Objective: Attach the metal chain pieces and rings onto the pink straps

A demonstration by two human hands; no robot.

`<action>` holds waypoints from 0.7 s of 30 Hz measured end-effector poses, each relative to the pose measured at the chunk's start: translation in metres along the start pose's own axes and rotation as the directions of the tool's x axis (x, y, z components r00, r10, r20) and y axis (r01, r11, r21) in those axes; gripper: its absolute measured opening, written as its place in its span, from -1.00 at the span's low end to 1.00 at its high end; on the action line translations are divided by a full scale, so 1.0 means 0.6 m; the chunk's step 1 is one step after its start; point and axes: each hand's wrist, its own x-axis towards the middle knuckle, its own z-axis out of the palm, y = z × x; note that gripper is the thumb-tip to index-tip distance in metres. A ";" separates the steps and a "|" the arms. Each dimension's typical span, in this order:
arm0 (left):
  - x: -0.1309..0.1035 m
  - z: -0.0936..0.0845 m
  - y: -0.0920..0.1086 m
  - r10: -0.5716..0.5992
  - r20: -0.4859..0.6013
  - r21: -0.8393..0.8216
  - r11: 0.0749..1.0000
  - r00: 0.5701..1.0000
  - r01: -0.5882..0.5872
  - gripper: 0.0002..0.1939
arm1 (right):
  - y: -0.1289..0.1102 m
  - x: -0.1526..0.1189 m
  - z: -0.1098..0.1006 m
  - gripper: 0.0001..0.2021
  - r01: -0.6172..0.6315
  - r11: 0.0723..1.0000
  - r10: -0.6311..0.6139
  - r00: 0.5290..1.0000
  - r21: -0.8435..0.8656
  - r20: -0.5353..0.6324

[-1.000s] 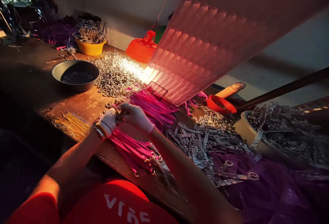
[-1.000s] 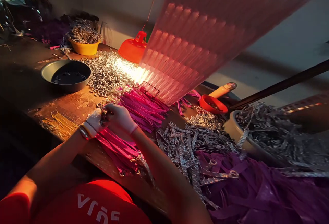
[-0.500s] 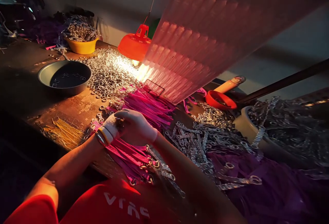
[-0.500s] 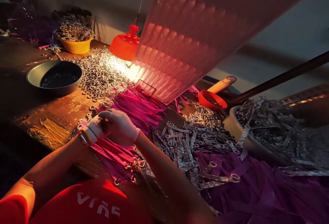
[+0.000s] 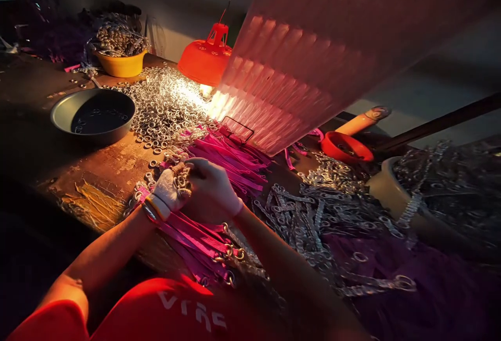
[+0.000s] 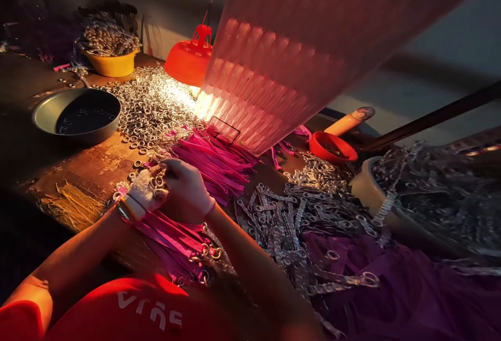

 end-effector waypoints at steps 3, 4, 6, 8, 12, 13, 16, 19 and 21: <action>-0.010 0.002 0.034 -0.001 0.017 -0.023 1.000 1.000 0.002 -0.66 | 0.003 0.009 -0.014 -0.74 -0.130 0.989 0.134 0.989 0.065 -0.066; -0.014 0.000 0.045 -0.002 0.020 -0.030 1.000 1.000 0.003 -0.68 | 0.002 0.009 -0.018 -0.76 -0.151 0.986 0.156 0.985 0.068 -0.075; -0.023 -0.006 0.059 -0.007 0.019 -0.027 1.000 1.000 0.008 -0.75 | 0.000 0.007 -0.023 -0.79 -0.162 0.985 0.167 0.982 0.058 -0.092; -0.034 -0.010 0.061 -0.031 0.015 0.010 0.999 0.999 0.031 -0.82 | -0.003 0.000 -0.024 -0.80 -0.158 0.987 0.161 0.981 0.035 -0.110; -0.056 -0.007 0.035 -0.090 0.010 0.125 0.988 0.996 0.088 -0.90 | -0.008 -0.017 -0.023 -0.78 -0.182 0.983 0.177 0.978 -0.037 -0.109; -0.060 -0.004 0.025 -0.089 0.020 0.172 0.981 0.996 0.084 -0.93 | -0.008 -0.021 -0.021 -0.77 -0.192 0.980 0.186 0.977 -0.052 -0.104; -0.067 0.002 -0.003 -0.036 0.094 0.398 0.917 0.995 -0.004 -0.93 | -0.003 -0.039 -0.019 -0.79 -0.211 0.973 0.202 0.975 -0.094 -0.096; -0.067 0.004 -0.022 0.004 0.155 0.565 0.820 0.988 -0.092 -0.83 | 0.003 -0.064 -0.028 -0.71 -0.216 0.954 0.196 0.974 -0.207 -0.112; -0.068 0.005 -0.031 -0.008 0.170 0.612 0.785 0.985 -0.099 -0.77 | 0.007 -0.084 -0.042 -0.63 -0.201 0.938 0.181 0.979 -0.282 -0.096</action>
